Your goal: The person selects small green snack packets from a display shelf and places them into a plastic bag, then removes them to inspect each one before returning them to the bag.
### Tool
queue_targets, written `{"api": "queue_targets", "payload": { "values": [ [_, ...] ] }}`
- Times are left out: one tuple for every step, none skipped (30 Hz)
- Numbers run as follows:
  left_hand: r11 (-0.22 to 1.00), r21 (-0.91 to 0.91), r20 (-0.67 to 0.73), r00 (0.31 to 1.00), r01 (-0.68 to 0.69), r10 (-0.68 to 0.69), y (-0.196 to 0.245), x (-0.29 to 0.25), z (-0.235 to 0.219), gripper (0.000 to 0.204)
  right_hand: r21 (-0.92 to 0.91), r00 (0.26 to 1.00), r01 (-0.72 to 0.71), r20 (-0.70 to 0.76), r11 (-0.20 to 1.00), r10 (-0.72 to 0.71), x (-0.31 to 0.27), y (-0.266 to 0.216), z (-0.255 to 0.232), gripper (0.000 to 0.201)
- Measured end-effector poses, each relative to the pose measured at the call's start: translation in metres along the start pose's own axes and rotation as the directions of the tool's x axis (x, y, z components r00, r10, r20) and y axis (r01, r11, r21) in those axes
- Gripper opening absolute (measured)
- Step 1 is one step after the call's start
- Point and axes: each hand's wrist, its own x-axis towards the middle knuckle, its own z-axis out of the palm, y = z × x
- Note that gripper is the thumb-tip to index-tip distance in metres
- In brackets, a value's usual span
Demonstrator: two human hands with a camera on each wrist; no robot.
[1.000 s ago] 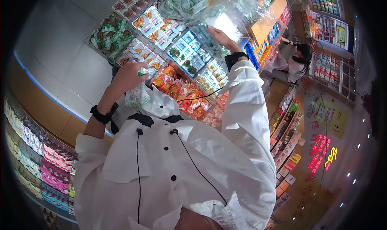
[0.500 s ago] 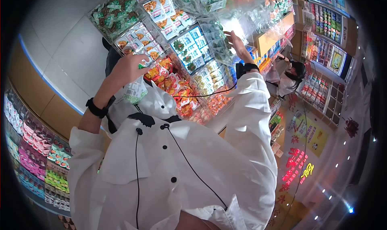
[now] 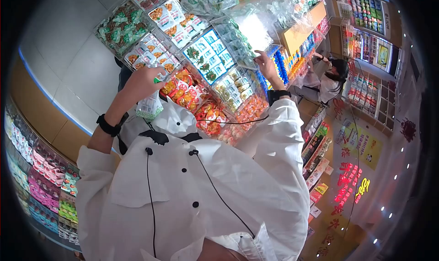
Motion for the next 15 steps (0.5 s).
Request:
{"api": "queue_targets", "payload": {
  "values": [
    [0.999,0.025,0.028,0.999,0.023,-0.023,0.007,0.002,-0.002,0.032,0.008,1.000,-0.003,-0.009,1.000,0.003,-0.001,-0.001,0.002,0.041],
    [0.998,0.048,0.055,0.997,0.046,-0.049,0.011,0.003,-0.003,0.032,-0.046,1.000,0.030,0.007,0.998,-0.030,-0.002,-0.002,0.003,0.041],
    [0.998,0.054,0.057,0.997,0.043,-0.046,0.013,0.003,-0.003,0.032,-0.101,0.998,0.065,0.027,0.993,-0.063,-0.002,-0.002,0.003,0.041],
    [0.996,0.075,0.069,0.996,0.052,-0.057,0.014,0.005,-0.002,0.032,-0.122,0.991,0.123,0.064,0.985,-0.116,-0.001,-0.003,0.000,0.045],
    [0.993,0.095,0.079,0.994,0.063,-0.070,0.016,0.006,-0.001,0.032,-0.121,0.991,0.126,0.060,0.985,-0.119,0.000,-0.004,-0.002,0.045],
    [0.993,0.099,0.078,0.994,0.063,-0.071,0.015,0.006,0.001,0.032,-0.204,0.992,0.115,0.083,0.972,-0.099,0.000,-0.007,-0.004,0.047],
    [0.993,0.103,0.069,0.996,0.055,-0.062,0.013,0.006,0.003,0.032,-0.286,0.992,0.104,0.103,0.952,-0.078,0.000,-0.011,-0.005,0.049],
    [0.993,0.106,0.059,0.997,0.046,-0.053,0.011,0.006,0.005,0.032,-0.286,0.992,0.106,0.100,0.952,-0.081,0.000,-0.014,-0.006,0.049],
    [0.993,0.107,0.056,0.997,0.046,-0.053,0.011,0.006,0.004,0.032,-0.317,0.993,0.103,0.079,0.943,-0.082,0.000,-0.017,-0.006,0.050],
    [0.992,0.110,0.056,0.996,0.062,-0.068,0.011,0.006,0.004,0.032,-0.348,0.995,0.100,0.059,0.932,-0.084,0.001,-0.018,-0.006,0.052],
    [0.991,0.113,0.057,0.995,0.078,-0.085,0.011,0.006,0.005,0.032,-0.347,0.995,0.101,0.060,0.932,-0.086,0.001,-0.015,-0.003,0.052],
    [0.990,0.114,0.057,0.995,0.079,-0.085,0.011,0.006,0.005,0.032,-0.339,0.997,0.077,0.025,0.938,-0.072,-0.001,-0.013,0.002,0.052],
    [0.992,0.086,0.053,0.994,0.095,-0.100,0.010,0.007,0.005,0.032,-0.330,0.998,0.052,-0.010,0.942,-0.059,0.000,-0.010,0.005,0.052],
    [0.992,0.059,0.051,0.992,0.111,-0.114,0.010,0.009,0.004,0.032,-0.330,0.998,0.052,-0.011,0.943,-0.059,0.000,-0.007,0.005,0.052],
    [0.992,0.060,0.051,0.992,0.110,-0.113,0.008,0.011,0.005,0.032,-0.269,0.999,0.019,-0.035,0.963,-0.029,-0.001,-0.009,0.004,0.050]
  ]
}}
